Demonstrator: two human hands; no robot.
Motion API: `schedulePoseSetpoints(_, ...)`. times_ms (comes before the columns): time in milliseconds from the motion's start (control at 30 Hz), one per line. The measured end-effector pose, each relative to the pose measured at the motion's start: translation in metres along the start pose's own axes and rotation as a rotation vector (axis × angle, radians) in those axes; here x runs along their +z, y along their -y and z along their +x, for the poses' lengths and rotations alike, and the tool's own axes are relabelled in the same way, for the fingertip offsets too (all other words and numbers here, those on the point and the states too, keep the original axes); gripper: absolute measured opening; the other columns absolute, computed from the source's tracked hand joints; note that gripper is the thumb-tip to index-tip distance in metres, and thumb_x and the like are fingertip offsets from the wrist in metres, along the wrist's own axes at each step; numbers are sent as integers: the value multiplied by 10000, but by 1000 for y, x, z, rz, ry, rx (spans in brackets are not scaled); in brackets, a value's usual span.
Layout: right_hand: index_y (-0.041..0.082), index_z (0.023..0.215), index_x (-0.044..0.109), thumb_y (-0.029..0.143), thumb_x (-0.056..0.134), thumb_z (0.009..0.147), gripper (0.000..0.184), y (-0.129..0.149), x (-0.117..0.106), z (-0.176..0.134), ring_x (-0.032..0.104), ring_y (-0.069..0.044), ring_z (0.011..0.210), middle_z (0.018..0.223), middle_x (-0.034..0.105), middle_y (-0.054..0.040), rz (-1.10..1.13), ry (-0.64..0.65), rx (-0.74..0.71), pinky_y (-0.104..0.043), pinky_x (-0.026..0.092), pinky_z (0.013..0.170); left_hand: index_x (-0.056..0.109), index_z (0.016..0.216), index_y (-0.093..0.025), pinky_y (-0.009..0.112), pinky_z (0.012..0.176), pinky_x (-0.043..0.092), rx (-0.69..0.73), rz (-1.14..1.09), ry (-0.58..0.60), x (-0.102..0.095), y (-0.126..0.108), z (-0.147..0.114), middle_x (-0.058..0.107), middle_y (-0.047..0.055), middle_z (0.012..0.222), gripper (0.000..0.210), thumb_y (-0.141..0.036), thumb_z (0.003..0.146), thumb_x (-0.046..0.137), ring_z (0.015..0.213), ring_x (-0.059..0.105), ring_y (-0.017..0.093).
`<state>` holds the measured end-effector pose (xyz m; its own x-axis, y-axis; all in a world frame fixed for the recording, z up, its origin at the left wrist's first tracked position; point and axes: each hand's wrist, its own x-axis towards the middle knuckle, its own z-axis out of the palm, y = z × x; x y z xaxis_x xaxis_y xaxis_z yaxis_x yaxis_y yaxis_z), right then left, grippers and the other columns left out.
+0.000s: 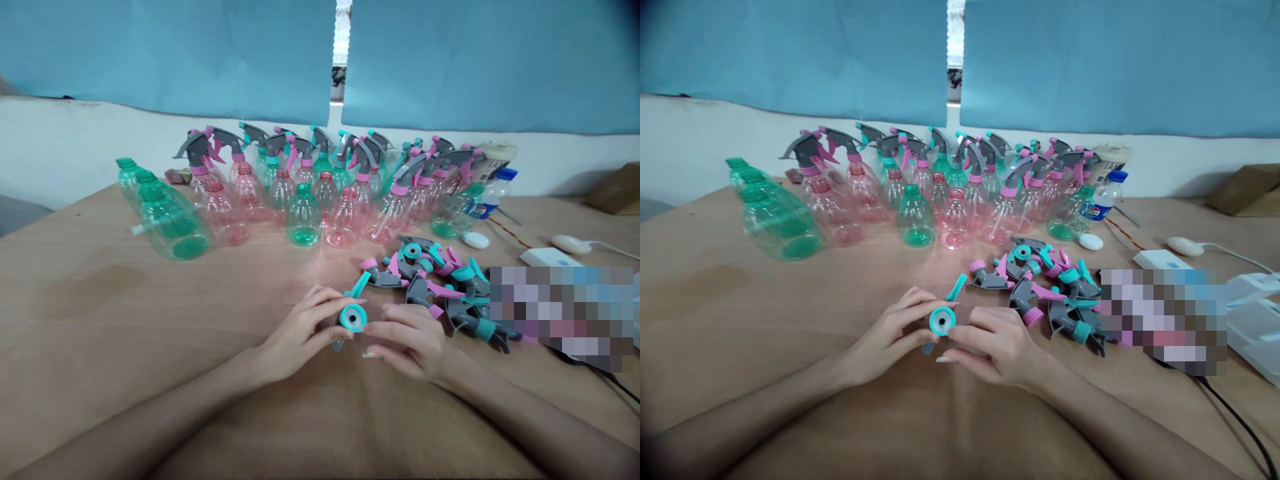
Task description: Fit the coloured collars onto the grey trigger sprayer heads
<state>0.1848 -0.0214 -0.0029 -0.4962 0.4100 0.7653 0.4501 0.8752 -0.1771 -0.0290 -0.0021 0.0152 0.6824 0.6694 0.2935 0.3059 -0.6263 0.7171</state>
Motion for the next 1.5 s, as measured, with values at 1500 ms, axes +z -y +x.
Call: schedulePoseSetpoints(1500,153,1014,651,185,440,946,224,14,6,-3,567,-112,507,643,671,-6,44,46,127,-237,410,459,601,1092,-236,349,778,473,174,273,-344,4,-2,-4,629,37,939,213,-256,880,591,875,539,190)
